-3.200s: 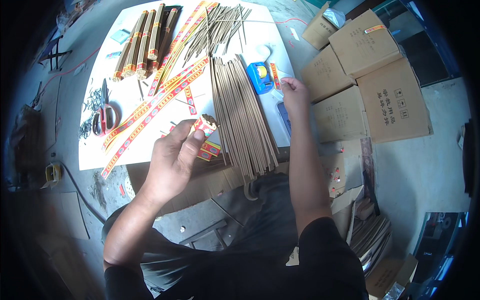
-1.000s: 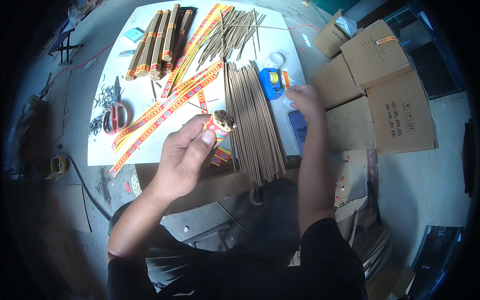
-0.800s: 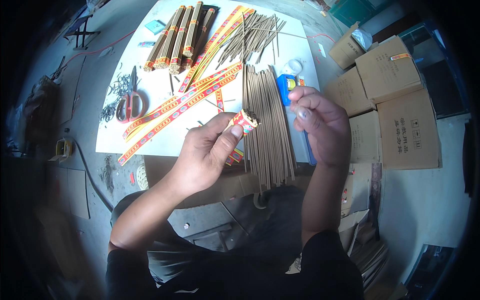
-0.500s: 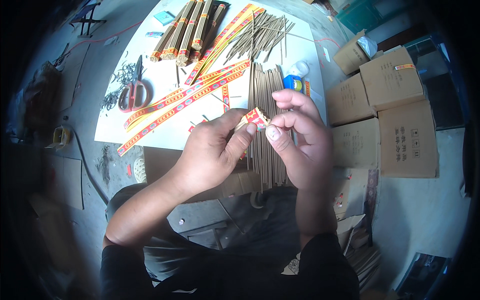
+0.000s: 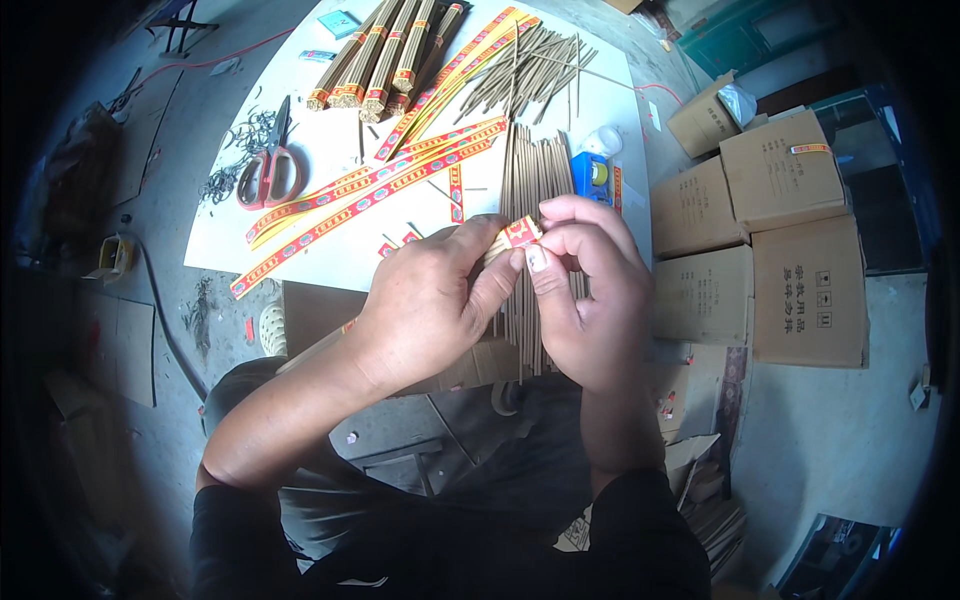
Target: The person gathers thin wooden sticks into bundles, aligns them, and wraps each bundle with a red and yellow paper band. The person secures the band by folding and pressing it around the sticks, then places the finished bundle on the table.
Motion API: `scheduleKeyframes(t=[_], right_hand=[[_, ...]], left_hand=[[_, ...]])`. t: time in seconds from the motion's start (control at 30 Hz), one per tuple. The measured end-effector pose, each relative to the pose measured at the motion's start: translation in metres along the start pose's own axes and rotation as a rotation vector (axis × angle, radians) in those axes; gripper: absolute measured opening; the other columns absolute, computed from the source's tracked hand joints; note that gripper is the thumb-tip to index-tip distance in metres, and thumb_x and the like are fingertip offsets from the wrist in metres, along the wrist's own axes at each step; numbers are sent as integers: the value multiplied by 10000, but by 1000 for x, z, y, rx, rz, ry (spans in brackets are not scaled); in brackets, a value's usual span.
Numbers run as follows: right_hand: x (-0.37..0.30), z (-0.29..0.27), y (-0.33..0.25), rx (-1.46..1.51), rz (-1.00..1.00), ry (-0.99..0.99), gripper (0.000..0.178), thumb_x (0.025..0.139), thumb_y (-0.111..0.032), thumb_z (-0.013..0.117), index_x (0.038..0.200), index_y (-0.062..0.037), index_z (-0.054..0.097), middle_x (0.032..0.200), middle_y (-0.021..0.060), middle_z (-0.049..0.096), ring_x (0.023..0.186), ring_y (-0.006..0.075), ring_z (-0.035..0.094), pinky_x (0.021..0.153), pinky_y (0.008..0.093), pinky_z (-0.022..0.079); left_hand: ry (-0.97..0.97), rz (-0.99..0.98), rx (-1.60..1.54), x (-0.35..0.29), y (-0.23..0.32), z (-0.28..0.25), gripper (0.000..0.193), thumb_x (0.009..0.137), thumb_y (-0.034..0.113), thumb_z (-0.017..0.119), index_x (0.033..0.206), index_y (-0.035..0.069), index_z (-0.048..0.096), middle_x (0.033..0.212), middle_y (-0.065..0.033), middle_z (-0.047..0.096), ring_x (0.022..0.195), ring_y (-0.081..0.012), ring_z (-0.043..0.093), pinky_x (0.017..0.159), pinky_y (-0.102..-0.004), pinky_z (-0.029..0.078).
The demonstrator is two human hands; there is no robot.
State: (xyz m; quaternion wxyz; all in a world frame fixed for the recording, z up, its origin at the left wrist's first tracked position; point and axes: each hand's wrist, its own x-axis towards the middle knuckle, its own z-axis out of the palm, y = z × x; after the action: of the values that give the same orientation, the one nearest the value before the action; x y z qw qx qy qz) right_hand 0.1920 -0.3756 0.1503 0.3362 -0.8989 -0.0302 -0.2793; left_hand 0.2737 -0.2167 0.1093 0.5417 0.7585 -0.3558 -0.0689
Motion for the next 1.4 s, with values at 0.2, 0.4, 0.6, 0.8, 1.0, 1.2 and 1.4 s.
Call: scheduleKeyframes(t=[0.2, 0.4, 0.6, 0.8, 1.0, 1.2, 1.4], right_hand=[[-1, 6, 1, -90, -47, 25, 104, 906, 76, 722, 957, 27, 646, 1159, 145, 688, 897, 186, 708, 747, 292, 593], [-2, 8, -1, -38, 10, 64, 132, 873, 102, 739, 942, 25, 656, 1149, 141, 692, 889, 171, 719, 730, 284, 611], [-4, 9, 4, 32, 103, 38, 122, 880, 130, 721, 912, 34, 654, 1189, 139, 678, 938, 148, 709, 756, 277, 615], [-3, 19, 4, 307, 298, 92, 315, 907, 150, 678, 1183, 21, 597, 1293, 163, 645, 1100, 186, 703, 890, 299, 605], [-4, 25, 21, 430, 326, 81, 358, 922, 64, 720, 1259, 44, 604, 1196, 191, 732, 1154, 200, 720, 904, 316, 622], [-9, 39, 30, 487, 277, 80, 346, 914, 71, 723, 1245, 47, 623, 1068, 123, 723, 1018, 126, 708, 902, 288, 589], [-5, 44, 31, 513, 250, 24, 176, 968, -5, 701, 1134, 42, 666, 1017, 36, 673, 879, 61, 619, 755, 230, 518]], left_hand=[[16, -9, 53, -2, 1, -2, 363, 1013, 293, 662, 1219, -5, 659, 755, -193, 708, 687, -391, 716, 617, -473, 568], [47, -4, 155, -4, 5, 1, 379, 1009, 309, 658, 1236, 5, 661, 842, -201, 728, 708, -393, 720, 641, -481, 587], [53, -7, 248, -5, 6, 2, 406, 1011, 326, 650, 1236, -11, 661, 839, -194, 724, 696, -385, 722, 635, -477, 590], [33, -3, 269, -8, 4, 3, 405, 1020, 322, 637, 1235, -20, 657, 838, -196, 723, 686, -388, 717, 627, -476, 588], [3, -22, 180, -6, 3, -4, 389, 1039, 270, 596, 1284, -32, 614, 872, -225, 721, 738, -413, 717, 660, -489, 584], [-29, -2, 161, -13, 11, -6, 402, 1034, 226, 588, 1312, -65, 583, 943, -255, 706, 784, -428, 713, 682, -499, 582], [-49, 18, 176, -16, 14, -7, 407, 1030, 215, 597, 1323, -66, 579, 935, -242, 693, 767, -435, 706, 672, -502, 580]])
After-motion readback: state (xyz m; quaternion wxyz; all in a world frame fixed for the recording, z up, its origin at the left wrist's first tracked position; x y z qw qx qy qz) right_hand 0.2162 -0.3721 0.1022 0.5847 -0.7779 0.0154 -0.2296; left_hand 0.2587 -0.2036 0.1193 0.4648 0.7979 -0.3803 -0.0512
